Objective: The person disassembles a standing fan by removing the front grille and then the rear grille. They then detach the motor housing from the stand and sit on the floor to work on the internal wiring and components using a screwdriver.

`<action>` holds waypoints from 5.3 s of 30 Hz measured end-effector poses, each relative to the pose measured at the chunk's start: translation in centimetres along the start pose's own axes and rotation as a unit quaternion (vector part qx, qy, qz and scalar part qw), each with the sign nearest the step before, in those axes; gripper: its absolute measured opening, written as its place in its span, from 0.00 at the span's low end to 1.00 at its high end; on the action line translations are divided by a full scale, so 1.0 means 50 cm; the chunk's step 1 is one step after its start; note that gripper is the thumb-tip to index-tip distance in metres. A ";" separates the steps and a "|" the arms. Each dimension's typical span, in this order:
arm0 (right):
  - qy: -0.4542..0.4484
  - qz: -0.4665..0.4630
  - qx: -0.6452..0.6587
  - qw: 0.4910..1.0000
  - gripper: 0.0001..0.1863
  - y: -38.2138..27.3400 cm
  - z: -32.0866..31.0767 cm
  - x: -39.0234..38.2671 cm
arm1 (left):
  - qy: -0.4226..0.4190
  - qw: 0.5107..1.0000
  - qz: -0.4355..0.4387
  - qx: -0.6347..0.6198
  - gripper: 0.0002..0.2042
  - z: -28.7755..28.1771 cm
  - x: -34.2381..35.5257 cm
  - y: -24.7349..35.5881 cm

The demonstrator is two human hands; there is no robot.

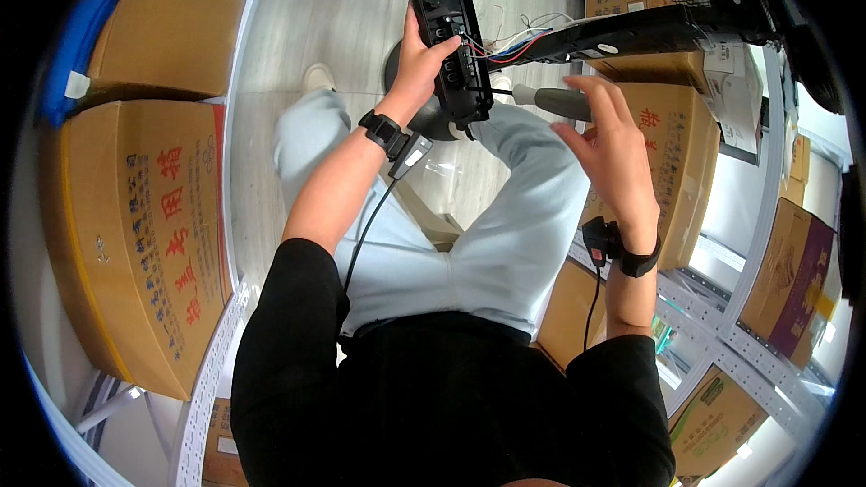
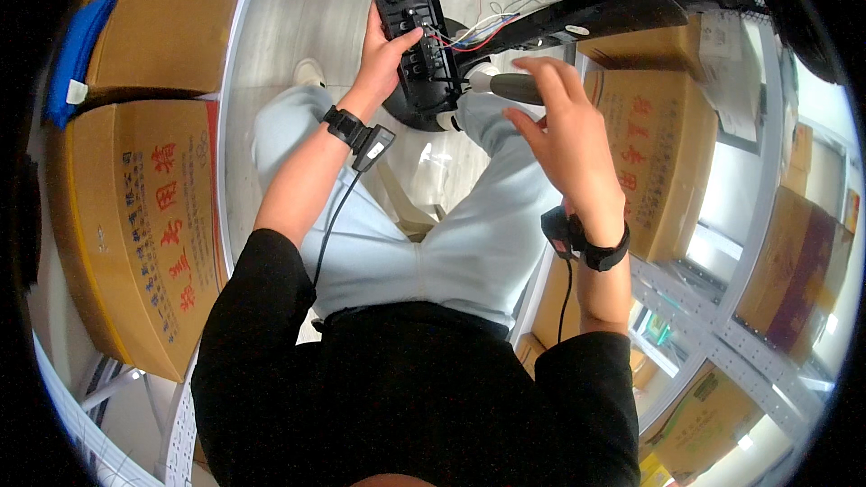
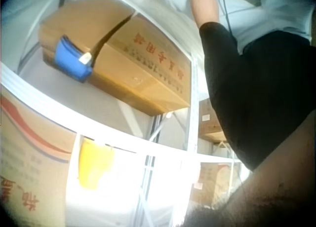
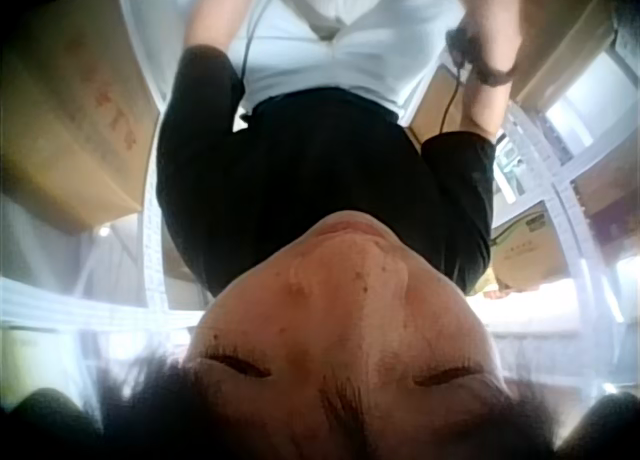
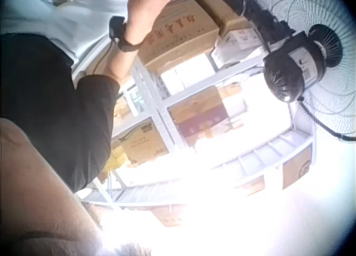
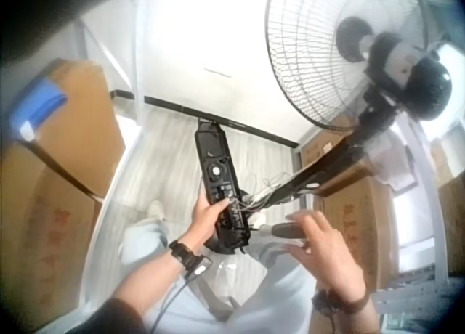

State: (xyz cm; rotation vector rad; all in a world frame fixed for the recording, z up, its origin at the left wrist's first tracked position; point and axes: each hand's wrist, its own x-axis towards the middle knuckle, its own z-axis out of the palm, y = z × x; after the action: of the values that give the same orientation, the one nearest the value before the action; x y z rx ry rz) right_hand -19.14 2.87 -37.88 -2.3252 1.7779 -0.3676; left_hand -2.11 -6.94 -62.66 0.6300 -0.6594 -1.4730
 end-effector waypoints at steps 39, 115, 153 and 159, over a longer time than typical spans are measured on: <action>-0.034 -0.024 0.035 0.999 0.17 0.027 0.003 0.007 | 0.011 1.000 0.014 -0.007 0.46 0.008 0.000 0.009; 0.044 -0.123 -0.056 0.990 0.16 0.035 0.007 0.091 | -0.054 0.998 -0.010 0.042 0.47 0.019 -0.013 0.005; -0.085 0.152 0.818 0.548 0.29 0.191 0.065 -0.026 | 0.071 0.996 -0.050 -0.011 0.45 -0.026 0.003 0.036; -0.148 0.143 0.633 0.746 0.18 0.170 0.068 -0.015 | 0.104 0.992 -0.062 -0.023 0.30 -0.013 -0.001 0.047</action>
State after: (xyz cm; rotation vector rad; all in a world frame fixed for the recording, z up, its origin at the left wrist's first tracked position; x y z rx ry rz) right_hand -26.06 1.38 -43.72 -1.0297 1.0506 -0.7708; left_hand -0.04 -6.90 -61.38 0.7879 -0.4293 -1.5077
